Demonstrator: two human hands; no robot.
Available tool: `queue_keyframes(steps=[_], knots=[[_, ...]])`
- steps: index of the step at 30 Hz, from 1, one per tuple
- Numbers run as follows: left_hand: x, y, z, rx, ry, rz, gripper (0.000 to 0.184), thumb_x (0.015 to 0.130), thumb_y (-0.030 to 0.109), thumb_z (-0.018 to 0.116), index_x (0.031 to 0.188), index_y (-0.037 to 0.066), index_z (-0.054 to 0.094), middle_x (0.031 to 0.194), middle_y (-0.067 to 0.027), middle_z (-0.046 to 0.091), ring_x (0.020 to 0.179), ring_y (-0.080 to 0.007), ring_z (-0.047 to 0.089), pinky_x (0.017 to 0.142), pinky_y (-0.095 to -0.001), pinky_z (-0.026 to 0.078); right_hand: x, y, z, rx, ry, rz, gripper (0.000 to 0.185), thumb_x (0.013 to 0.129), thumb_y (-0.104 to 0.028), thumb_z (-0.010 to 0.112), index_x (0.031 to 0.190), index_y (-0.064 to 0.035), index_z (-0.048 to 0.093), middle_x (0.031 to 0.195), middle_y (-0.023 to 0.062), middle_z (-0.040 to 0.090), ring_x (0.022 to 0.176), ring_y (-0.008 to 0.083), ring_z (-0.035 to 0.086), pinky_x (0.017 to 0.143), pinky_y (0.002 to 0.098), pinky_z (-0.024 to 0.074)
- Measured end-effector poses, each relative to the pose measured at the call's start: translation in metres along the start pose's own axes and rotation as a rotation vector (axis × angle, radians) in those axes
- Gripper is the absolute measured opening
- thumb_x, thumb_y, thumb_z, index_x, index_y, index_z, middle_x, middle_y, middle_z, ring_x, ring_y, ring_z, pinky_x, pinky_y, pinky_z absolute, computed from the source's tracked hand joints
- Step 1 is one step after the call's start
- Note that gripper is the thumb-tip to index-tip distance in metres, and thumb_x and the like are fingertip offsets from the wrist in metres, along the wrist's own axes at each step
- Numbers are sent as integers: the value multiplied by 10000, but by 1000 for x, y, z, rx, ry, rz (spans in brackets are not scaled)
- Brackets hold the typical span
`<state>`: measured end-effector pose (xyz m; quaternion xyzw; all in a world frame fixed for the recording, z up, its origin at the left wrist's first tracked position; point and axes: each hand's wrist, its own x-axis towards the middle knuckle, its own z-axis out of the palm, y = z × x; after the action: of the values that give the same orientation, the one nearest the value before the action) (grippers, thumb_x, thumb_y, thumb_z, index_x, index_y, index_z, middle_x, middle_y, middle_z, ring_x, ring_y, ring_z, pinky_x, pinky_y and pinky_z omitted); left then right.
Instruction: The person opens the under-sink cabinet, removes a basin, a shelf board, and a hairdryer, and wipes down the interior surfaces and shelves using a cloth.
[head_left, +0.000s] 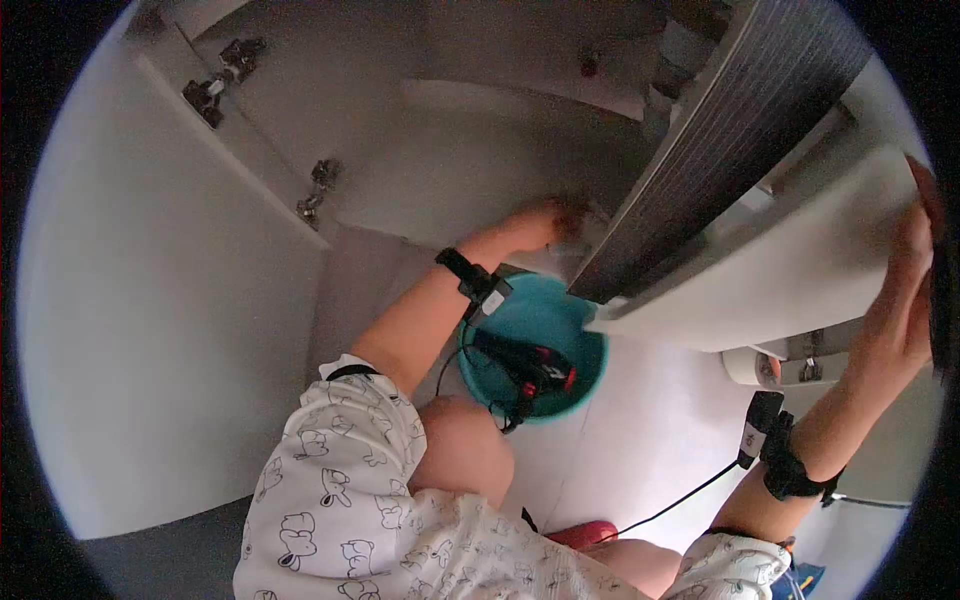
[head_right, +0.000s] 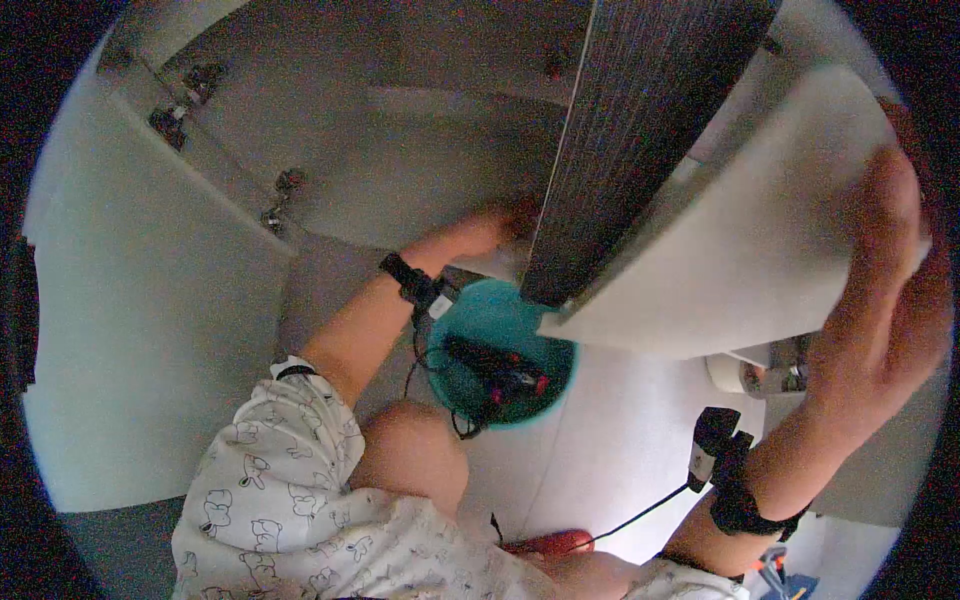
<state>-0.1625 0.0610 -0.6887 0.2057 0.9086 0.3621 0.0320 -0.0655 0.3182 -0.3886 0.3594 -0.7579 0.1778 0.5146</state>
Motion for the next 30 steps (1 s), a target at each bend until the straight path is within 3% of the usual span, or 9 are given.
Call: queue_keyframes(steps=[5,12,15,17,20,23,26,27,30], knots=[[4,-37,19,40,167,202,315,881,194,424,1161,84,518,1210,-150,486,1119,-289,459,964,-381,354,5,7,-8,-11,-68,-141,701,822,-651,247,889,1,496,785,80,464,724,203,459,678,307,382],[-53,-2,-1,268,254,46,291,839,126,452,1109,54,537,1189,-128,502,1124,-268,456,935,-356,394,-27,10,-52,274,170,158,482,792,-443,344,885,-6,523,930,131,486,952,256,390,834,385,293],[-73,7,6,411,492,152,243,800,95,500,1031,36,548,1048,-178,563,937,-334,548,804,-414,450,-49,15,-75,699,428,350,391,779,-355,386,883,-9,534,992,152,495,1049,278,361,901,418,255],[-91,55,-13,276,196,-337,272,805,138,519,1055,35,547,1048,-172,577,896,-316,580,759,-386,479,-61,16,-93,984,608,428,332,770,-295,413,881,-11,542,1034,167,501,1114,293,341,946,441,230],[-113,134,-15,-7,251,-382,285,787,124,540,1065,60,550,1036,-137,592,851,-310,603,725,-374,505,-72,18,-113,1305,816,480,249,757,-207,455,880,-14,553,1096,189,511,1212,316,312,1013,474,192],[-121,178,7,-9,466,22,279,795,102,536,1068,48,553,1086,-138,575,937,-292,585,772,-361,496,-77,13,-112,1400,854,342,275,761,-202,475,941,-19,572,1140,191,507,1265,313,278,1046,474,173],[-95,212,23,52,395,334,332,806,66,509,1133,8,502,1231,-162,464,1126,-282,465,922,-350,405,-74,32,-127,1360,816,329,364,766,-233,475,1060,-37,562,1178,166,491,1277,295,262,1060,452,163],[-79,222,31,114,368,361,356,813,67,497,1163,6,482,1280,-163,418,1181,-291,416,972,-352,362,-76,64,-147,1354,286,215,373,767,-234,472,1074,-41,558,1185,156,488,1279,293,257,1059,451,165],[10,174,111,249,447,318,312,793,36,461,1099,-3,506,1222,-191,446,1162,-334,410,980,-382,344,-75,93,-169,1271,-293,55,379,767,-234,467,1087,-51,556,1194,145,484,1284,285,246,1057,448,168]])
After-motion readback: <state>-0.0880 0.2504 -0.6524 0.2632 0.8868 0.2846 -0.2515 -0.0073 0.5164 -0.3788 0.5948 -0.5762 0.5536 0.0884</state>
